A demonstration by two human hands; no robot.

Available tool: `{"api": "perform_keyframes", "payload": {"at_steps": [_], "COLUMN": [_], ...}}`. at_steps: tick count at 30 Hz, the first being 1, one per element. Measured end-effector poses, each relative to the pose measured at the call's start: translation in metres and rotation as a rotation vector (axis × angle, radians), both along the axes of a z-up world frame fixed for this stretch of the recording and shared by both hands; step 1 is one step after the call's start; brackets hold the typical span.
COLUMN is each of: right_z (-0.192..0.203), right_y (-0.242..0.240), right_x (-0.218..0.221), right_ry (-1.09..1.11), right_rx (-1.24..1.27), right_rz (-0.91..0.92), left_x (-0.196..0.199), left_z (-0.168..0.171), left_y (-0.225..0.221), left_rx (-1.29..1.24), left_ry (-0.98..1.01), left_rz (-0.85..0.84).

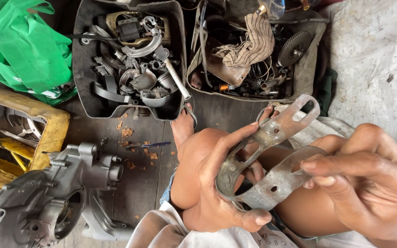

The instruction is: Performing a final manual inspection of a metal bracket by rotating it and probing holes with a small tool.

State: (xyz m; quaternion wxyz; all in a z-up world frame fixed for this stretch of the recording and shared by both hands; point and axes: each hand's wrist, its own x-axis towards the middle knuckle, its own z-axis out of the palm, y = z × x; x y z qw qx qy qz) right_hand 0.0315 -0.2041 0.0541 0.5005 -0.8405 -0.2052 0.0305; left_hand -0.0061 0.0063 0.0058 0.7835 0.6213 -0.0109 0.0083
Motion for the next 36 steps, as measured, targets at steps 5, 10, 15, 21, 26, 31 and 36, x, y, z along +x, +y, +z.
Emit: {"api": "perform_keyframes", "payload": {"at_steps": [5,10,15,21,26,31,36], "right_z": [0.004,0.001,-0.010,-0.006,-0.003,-0.003,-0.008], "right_y": [-0.007,-0.009,-0.014,-0.012,-0.011,-0.010,0.000], "right_x": [0.001,-0.001,-0.003,0.000,-0.001,-0.004,-0.003], "right_ry": [0.053,0.106,0.097,0.080,0.059,0.028,-0.052], "right_rx": [-0.077,-0.020,0.120,0.063,0.023,0.009,0.093], "right_rz": [0.031,0.050,0.089,0.120,0.121,0.083,0.032], "left_x": [0.000,0.002,-0.010,-0.007,-0.010,-0.011,-0.012], "left_z": [-0.005,-0.001,-0.014,-0.012,-0.014,-0.016,-0.014], "left_y": [-0.003,-0.002,-0.014,-0.013,-0.013,-0.014,-0.015], "left_rx": [0.090,0.049,-0.311,-0.277,-0.302,-0.295,-0.068], "left_ry": [-0.101,-0.065,0.017,-0.033,-0.023,-0.027,-0.031], "left_rz": [0.066,0.056,0.057,0.051,0.036,0.033,0.053]}}
